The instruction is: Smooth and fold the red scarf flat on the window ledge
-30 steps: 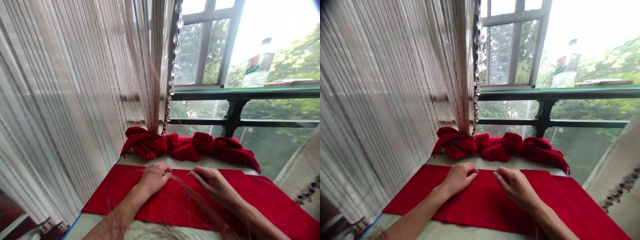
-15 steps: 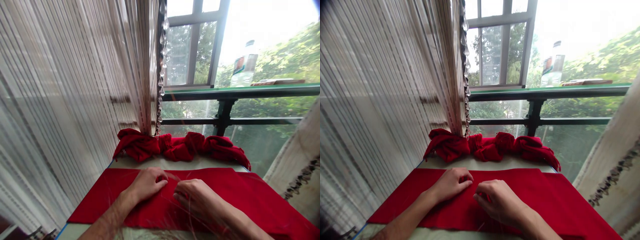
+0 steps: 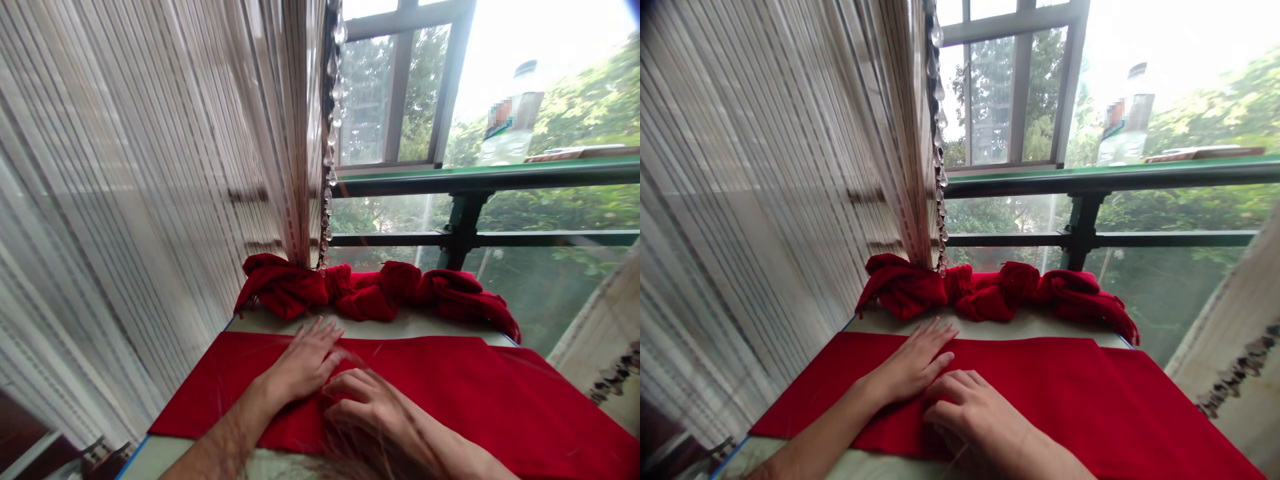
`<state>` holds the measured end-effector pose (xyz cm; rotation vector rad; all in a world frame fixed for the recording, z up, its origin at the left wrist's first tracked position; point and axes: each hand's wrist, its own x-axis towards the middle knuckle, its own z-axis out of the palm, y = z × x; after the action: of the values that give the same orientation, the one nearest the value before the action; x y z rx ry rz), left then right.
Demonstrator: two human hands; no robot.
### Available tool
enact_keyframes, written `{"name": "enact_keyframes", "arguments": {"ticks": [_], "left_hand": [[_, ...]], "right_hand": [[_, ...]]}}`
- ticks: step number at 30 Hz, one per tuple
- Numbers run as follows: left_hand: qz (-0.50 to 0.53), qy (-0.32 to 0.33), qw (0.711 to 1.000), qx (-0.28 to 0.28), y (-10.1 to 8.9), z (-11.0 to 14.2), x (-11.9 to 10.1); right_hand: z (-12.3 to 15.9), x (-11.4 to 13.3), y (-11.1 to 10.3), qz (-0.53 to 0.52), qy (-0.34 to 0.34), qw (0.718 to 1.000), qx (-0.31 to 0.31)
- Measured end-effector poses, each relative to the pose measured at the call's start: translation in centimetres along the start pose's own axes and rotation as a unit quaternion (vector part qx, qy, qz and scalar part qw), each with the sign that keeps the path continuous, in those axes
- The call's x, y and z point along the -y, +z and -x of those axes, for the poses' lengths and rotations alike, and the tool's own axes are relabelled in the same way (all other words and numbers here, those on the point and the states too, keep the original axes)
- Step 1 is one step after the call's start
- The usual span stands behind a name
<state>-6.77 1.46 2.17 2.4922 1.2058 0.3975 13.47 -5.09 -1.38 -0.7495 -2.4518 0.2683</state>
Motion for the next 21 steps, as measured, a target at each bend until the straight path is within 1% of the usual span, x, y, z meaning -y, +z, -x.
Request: {"name": "enact_keyframes", "arguments": {"ticks": [2, 3, 5, 7, 9, 11, 12, 13, 15, 16, 17, 19, 20, 21], "left_hand": [[0.013, -0.009, 1.0, 0.002, 0.2, -0.1, 0.9], [0.02, -0.009, 1.0, -0.007, 0.3, -0.3, 1.3], [0.035, -0.011, 0.999, -0.033, 0.3, -0.5, 1.8], [0.047, -0.014, 0.996, -0.068, -0.2, -0.7, 1.8], [0.051, -0.012, 0.993, -0.108, -1.3, -0.6, 1.3], [0.051, -0.01, 0.988, -0.148, -3.3, 0.3, 0.5], [0.05, -0.011, 0.985, -0.165, -4.6, 1.2, 0.0], [0.049, -0.013, 0.982, -0.179, -5.8, 2.4, -0.4], [0.05, -0.024, 0.978, -0.202, -8.3, 5.7, -0.6], [0.056, -0.034, 0.973, -0.219, -9.3, 7.7, -0.2], [0.063, -0.058, 0.966, -0.244, -10.1, 10.0, 0.5], [0.084, -0.141, 0.936, -0.311, -10.5, 14.9, 2.9], [0.103, -0.19, 0.911, -0.352, -10.2, 17.4, 4.4], [0.122, -0.238, 0.879, -0.394, -9.5, 19.8, 5.9]], "right_hand": [[0.1, -0.2, 0.5, 0.003, -0.011, 1.0, 0.013], [0.1, -0.1, 0.4, 0.009, -0.011, 0.999, 0.033], [0.0, 0.4, -0.4, 0.023, 0.001, 0.996, 0.086], [-0.3, 1.0, -1.7, 0.032, 0.015, 0.992, 0.121], [-0.3, 1.2, -2.7, 0.047, 0.027, 0.99, 0.133], [-0.1, 0.6, -3.2, 0.075, 0.039, 0.989, 0.119], [0.0, 0.1, -3.2, 0.092, 0.05, 0.989, 0.105], [0.3, -0.5, -3.1, 0.105, 0.056, 0.989, 0.084], [0.7, -1.9, -2.8, 0.12, 0.071, 0.989, 0.04], [0.9, -2.5, -2.6, 0.123, 0.075, 0.989, 0.024], [1.2, -3.2, -2.3, 0.125, 0.076, 0.989, 0.008], [1.7, -4.4, -1.8, 0.127, 0.07, 0.989, -0.017], [1.9, -5.0, -1.4, 0.128, 0.064, 0.989, -0.032], [2.2, -5.6, -1.0, 0.129, 0.057, 0.989, -0.053]]}}
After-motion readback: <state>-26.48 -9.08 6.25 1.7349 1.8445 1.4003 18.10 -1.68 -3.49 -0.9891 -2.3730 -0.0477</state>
